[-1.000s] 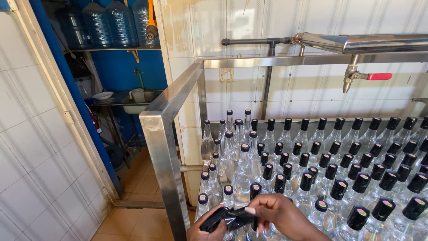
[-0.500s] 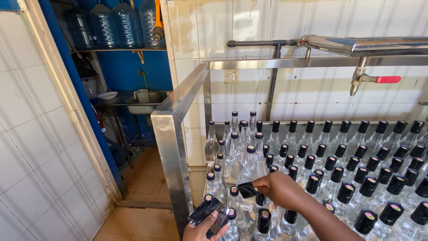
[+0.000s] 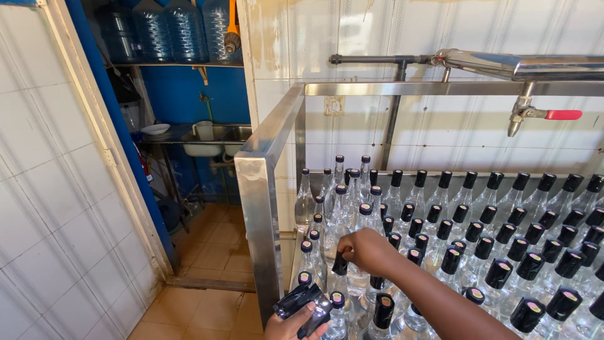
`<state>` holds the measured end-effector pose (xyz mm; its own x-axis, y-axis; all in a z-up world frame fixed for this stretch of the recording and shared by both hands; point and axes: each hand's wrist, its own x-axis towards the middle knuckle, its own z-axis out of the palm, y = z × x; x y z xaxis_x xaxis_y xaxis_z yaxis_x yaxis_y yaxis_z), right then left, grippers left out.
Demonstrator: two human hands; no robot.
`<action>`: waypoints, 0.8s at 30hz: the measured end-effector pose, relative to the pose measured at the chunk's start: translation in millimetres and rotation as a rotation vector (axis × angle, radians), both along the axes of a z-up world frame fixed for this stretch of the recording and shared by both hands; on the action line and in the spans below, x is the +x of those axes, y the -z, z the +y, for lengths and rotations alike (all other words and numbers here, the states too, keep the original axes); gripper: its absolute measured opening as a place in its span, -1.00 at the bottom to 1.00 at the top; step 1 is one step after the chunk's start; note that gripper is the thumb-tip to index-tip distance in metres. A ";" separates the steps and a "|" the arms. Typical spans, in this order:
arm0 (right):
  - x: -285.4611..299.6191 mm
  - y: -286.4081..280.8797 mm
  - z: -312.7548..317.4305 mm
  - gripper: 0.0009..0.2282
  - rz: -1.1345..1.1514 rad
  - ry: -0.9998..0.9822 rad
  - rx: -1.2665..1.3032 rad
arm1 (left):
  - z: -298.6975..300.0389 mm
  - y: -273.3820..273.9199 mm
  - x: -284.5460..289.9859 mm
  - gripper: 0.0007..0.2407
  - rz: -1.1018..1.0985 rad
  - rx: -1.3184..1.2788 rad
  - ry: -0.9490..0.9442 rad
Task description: Manually placing caps on glass bottles in a production rack
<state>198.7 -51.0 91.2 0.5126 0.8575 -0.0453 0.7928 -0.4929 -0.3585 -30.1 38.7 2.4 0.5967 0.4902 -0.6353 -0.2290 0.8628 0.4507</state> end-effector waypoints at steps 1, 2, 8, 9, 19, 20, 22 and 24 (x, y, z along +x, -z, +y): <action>5.7 2.7 4.1 -0.87 0.000 0.001 0.000 | -2.6 -4.1 -0.7 -0.62 0.000 0.000 0.001; 11.5 5.3 7.9 -0.89 -0.040 -0.046 0.036 | -5.3 -8.2 -1.4 -0.60 0.031 0.020 -0.006; 8.1 2.5 6.3 -0.80 -0.320 -0.252 0.328 | -0.4 10.3 2.2 -0.56 0.035 0.080 0.063; 8.9 1.8 4.7 -0.60 -0.477 -0.424 0.364 | -1.8 16.6 3.5 -0.60 0.022 0.120 0.044; 19.5 35.5 25.3 -0.88 -0.256 -0.505 -0.198 | -7.3 -0.6 1.4 -0.55 0.075 0.075 0.097; 14.3 40.1 25.0 -0.85 -0.212 -0.429 -0.164 | -8.9 1.9 1.5 -0.59 0.073 0.098 0.081; 21.6 65.3 31.0 -0.79 -0.172 -0.351 -0.129 | -10.0 -2.4 2.5 -0.63 0.066 0.123 0.067; 41.6 111.3 41.3 -0.76 -0.327 -0.442 -0.107 | -12.1 -12.8 -1.4 -0.64 0.116 0.088 0.050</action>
